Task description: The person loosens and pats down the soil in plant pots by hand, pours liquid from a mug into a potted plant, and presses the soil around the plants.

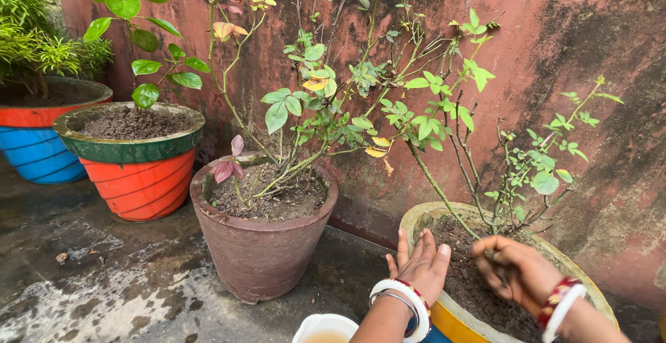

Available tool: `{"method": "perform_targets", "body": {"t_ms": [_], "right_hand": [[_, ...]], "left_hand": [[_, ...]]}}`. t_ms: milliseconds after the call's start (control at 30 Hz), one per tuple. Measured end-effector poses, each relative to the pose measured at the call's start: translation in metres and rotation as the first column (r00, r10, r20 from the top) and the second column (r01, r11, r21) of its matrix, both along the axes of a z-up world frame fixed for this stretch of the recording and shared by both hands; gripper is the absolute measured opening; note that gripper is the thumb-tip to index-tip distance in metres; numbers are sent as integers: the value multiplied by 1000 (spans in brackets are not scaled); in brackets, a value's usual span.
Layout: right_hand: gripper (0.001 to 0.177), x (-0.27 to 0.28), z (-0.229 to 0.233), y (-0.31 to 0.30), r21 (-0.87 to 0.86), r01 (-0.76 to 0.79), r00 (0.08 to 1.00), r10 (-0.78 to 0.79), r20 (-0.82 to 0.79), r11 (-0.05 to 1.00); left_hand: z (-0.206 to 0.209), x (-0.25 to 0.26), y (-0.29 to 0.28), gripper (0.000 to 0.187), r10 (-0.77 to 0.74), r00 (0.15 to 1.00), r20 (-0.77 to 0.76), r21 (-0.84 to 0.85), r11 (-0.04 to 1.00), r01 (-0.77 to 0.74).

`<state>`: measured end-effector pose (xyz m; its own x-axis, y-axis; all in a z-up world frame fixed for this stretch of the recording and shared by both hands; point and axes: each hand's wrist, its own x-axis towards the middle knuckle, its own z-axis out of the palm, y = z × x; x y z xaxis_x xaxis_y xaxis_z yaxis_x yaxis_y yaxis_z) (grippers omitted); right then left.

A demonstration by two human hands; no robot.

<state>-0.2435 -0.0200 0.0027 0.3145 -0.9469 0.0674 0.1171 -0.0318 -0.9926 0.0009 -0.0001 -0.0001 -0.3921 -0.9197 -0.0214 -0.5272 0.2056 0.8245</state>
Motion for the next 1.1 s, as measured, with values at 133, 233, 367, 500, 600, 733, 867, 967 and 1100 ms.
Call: {"method": "perform_targets", "body": {"t_ms": [133, 233, 367, 500, 600, 733, 867, 967, 1100], "right_hand": [[21, 3, 10, 9, 239, 268, 953, -220, -211, 933], [15, -5, -8, -4, 217, 240, 930, -161, -330, 946], [20, -15, -11, -5, 191, 273, 848, -142, -511, 943], [16, -15, 8, 15, 162, 273, 777, -118, -618, 948], [14, -23, 17, 28, 156, 330, 696, -128, -707, 931], [17, -57, 30, 35, 154, 350, 674, -135, -726, 924], [15, -106, 43, 58, 144, 436, 624, -183, -759, 888], [13, -144, 37, 75, 161, 487, 603, -197, -773, 859], [16, -184, 11, 80, 223, 507, 587, -145, -796, 833]], "left_hand": [[3, 1, 1, 80, -2, 1000, 4, 2, 1000, 2], [11, 3, 8, 83, -1, 1000, 19, 5, 1000, 0], [18, 2, 25, 83, 33, 983, 181, -73, 997, -20], [7, -26, 41, 80, 171, 975, 144, -443, 892, -91], [-1, -59, 48, 80, 111, 994, 3, -590, 802, -88], [-15, -90, 58, 78, 135, 988, -81, -684, 714, -153], [-28, -92, 56, 80, 238, 971, -15, -870, 475, -130], [-28, -90, 58, 81, 255, 967, 26, -894, 439, -92], [-20, -88, 63, 83, 218, 970, 107, -826, 563, -35]]}}
